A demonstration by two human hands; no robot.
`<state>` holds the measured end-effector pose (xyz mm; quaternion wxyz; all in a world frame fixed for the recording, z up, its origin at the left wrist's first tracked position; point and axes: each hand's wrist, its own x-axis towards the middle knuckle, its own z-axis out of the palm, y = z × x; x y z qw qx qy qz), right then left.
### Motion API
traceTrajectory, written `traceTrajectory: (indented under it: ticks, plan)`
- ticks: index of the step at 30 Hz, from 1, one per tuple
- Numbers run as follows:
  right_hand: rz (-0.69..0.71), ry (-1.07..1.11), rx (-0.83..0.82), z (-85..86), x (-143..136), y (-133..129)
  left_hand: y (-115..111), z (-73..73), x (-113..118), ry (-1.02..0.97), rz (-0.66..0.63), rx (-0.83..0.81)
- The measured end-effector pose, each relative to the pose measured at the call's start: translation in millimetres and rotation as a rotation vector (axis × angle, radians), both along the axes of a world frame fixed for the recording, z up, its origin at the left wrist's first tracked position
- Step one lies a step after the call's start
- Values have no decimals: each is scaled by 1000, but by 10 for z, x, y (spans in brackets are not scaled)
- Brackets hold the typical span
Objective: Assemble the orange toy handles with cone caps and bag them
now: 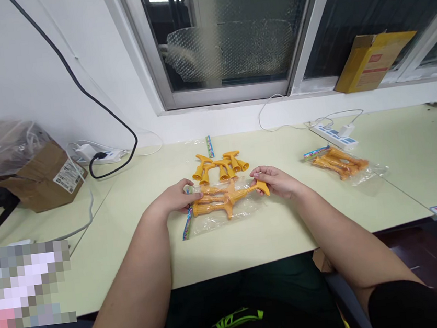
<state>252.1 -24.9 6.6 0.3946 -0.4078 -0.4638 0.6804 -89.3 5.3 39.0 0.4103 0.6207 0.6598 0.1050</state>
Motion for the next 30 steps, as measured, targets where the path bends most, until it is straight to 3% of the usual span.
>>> traceTrajectory:
  ticks: [12, 23, 30]
  plan:
    - [194, 103, -118, 13, -67, -76, -19, -25, 96, 41, -31, 47]
    - [391, -123, -241, -147, 78, 8, -30, -39, 103, 31, -18, 38]
    - [365, 86, -85, -118, -121, -4, 2, -116, 82, 48, -89, 86]
